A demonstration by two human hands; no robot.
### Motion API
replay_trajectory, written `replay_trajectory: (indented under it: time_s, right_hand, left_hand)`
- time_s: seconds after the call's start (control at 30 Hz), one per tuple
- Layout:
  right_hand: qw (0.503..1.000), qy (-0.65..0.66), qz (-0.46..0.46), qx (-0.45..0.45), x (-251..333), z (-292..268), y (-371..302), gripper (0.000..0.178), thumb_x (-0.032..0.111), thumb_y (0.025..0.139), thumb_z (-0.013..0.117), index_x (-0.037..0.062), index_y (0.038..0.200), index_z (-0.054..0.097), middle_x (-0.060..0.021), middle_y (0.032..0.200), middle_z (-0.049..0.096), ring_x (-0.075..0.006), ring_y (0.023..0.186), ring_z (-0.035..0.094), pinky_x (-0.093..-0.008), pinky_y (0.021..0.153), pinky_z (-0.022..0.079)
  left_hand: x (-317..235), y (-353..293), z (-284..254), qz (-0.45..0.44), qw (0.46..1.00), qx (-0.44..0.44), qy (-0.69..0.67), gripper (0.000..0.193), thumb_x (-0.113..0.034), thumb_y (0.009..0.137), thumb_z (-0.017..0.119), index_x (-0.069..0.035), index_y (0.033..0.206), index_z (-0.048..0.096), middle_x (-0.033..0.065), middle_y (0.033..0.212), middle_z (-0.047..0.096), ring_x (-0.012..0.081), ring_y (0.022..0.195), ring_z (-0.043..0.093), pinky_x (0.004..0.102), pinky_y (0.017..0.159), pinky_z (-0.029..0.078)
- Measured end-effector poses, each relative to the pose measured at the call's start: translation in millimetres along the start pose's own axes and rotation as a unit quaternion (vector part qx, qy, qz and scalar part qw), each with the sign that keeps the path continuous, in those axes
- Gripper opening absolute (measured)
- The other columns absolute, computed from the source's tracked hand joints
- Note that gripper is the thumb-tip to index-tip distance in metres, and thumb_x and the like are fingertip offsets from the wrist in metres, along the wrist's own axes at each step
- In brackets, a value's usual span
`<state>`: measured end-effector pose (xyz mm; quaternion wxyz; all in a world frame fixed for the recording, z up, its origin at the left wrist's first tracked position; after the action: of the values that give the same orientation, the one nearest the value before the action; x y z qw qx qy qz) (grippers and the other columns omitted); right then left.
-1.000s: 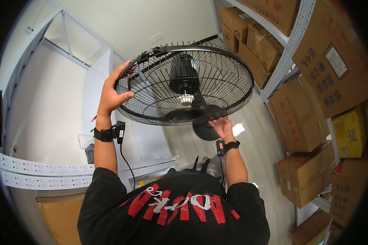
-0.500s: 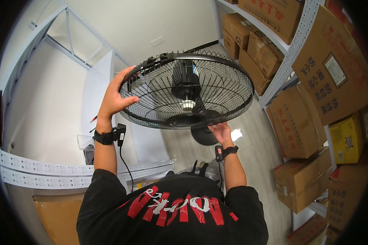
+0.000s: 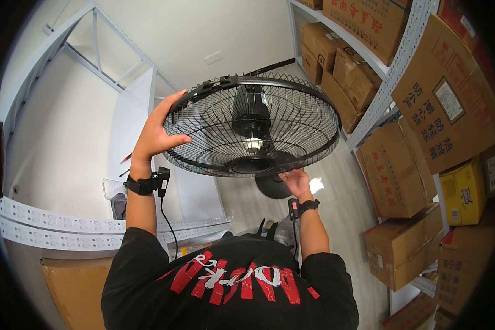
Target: The person assembles a black standing fan by attaching the front grille to the fan head. They use a screwdriver to tighten screws around the grille, then place the screwdriver on a nearby shelf. The person continues to adjust and secure the fan components.
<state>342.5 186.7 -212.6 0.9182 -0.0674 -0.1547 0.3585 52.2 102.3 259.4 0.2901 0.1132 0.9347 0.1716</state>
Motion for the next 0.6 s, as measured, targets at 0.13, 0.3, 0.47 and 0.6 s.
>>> replay_trajectory:
  time_s: [0.13,0.3,0.47,0.6]
  right_hand:
    - [1.0,0.013,0.005,0.027,-1,-7,5,0.052,0.009,0.085,0.057,0.0081,0.138,0.055,-0.0163,0.149,0.053,-0.043,0.136,0.048,-0.0583,0.118,0.035]
    - [1.0,0.02,0.006,0.019,-3,-7,4,0.052,0.009,0.085,0.056,0.0097,0.137,0.055,-0.0161,0.148,0.054,-0.0424,0.136,0.048,-0.0593,0.118,0.035]
    - [1.0,0.008,-0.002,0.001,0,-1,3,0.053,0.007,0.086,0.054,0.0159,0.138,0.054,-0.0152,0.148,0.054,-0.0414,0.137,0.048,-0.0614,0.118,0.034]
    - [1.0,-0.003,-0.007,-0.029,0,3,0,0.053,0.007,0.086,0.053,0.0177,0.138,0.054,-0.0136,0.148,0.052,-0.0414,0.136,0.048,-0.0617,0.118,0.034]
  left_hand:
    - [-1,1,1,0.003,1.0,-0.005,0.009,0.101,-0.037,0.064,0.096,-0.007,0.148,0.05,0.015,0.142,0.06,0.032,0.132,0.058,0.0397,0.113,0.043]
    - [3,0,0,-0.002,1.0,-0.01,0.021,0.101,-0.041,0.064,0.095,-0.008,0.149,0.05,0.0149,0.141,0.061,0.0327,0.131,0.058,0.0403,0.112,0.044]
    - [3,1,1,-0.001,1.0,-0.014,0.025,0.1,-0.039,0.064,0.095,-0.008,0.148,0.051,0.0143,0.14,0.061,0.0322,0.13,0.059,0.0399,0.111,0.044]
    - [6,0,1,-0.008,1.0,-0.017,0.0,0.099,-0.038,0.063,0.096,-0.007,0.147,0.053,0.0132,0.139,0.062,0.0299,0.129,0.06,0.039,0.11,0.045]
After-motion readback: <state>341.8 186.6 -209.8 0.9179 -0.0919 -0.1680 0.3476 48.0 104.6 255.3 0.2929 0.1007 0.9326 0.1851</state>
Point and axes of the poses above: each hand's wrist, its own y-axis towards the middle knuckle, its own z-axis out of the palm, x = y × z, the point moved 5 cm from there along y, towards the middle knuckle
